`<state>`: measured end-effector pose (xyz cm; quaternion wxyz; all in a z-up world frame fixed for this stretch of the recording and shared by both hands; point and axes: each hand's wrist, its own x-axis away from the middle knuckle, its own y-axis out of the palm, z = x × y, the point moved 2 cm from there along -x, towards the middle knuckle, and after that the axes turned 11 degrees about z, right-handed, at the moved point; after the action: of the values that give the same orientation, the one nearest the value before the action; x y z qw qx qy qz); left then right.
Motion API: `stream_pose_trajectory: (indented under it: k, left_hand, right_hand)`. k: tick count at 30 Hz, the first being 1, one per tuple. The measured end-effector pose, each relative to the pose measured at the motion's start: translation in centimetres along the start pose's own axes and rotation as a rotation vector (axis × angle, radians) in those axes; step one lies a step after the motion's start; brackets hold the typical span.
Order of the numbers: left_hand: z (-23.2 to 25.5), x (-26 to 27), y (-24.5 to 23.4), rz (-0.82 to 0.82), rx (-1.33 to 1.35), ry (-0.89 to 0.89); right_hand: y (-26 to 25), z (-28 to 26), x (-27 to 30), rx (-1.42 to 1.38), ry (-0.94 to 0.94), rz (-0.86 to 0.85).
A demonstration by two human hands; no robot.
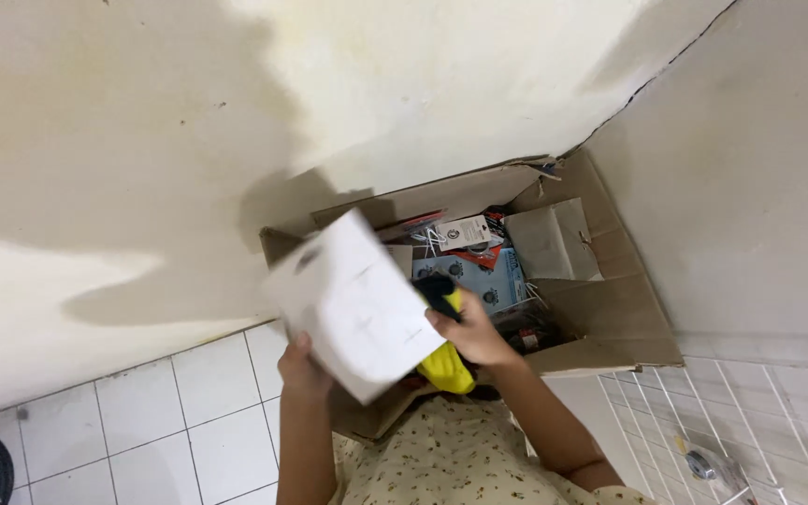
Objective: The person retrieves packaged items from a cardboard box and wipes them with a yellow cloth. They clean the front and back of a package containing black circular objects and a white box with cross markings, then place the items back into the box.
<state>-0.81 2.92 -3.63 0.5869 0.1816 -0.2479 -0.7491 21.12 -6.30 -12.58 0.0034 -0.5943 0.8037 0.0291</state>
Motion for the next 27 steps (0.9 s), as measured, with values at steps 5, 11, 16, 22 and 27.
stream_pose_trajectory:
  k: [5, 11, 16, 22, 27]
  left_hand:
    - [1.9, 0.3, 3.4, 0.034, 0.303, -0.094]
    - [1.8, 0.6, 4.6, 0.058, 0.45, 0.067]
    - [0.9, 0.2, 6.2, 0.113, 0.455, -0.058]
    - [-2.6, 1.4, 3.7, -0.157, 0.777, -0.194]
    - [-3.7, 0.9, 3.6, -0.02, 0.599, -0.16]
  right_hand:
    - [0.2, 0.6, -0.3, -0.048, 0.157, 0.042]
    - [3.9, -4.7, -1.1, -0.457, -0.195, 0.244]
    - [9.1, -4.5, 2.7, 0.162, -0.73, 0.139]
    - [6.6, -11.1, -0.2, 0.472, -0.803, 0.316]
    - [11.0, -12.7, 2.2, 0.407, -0.784, 0.33]
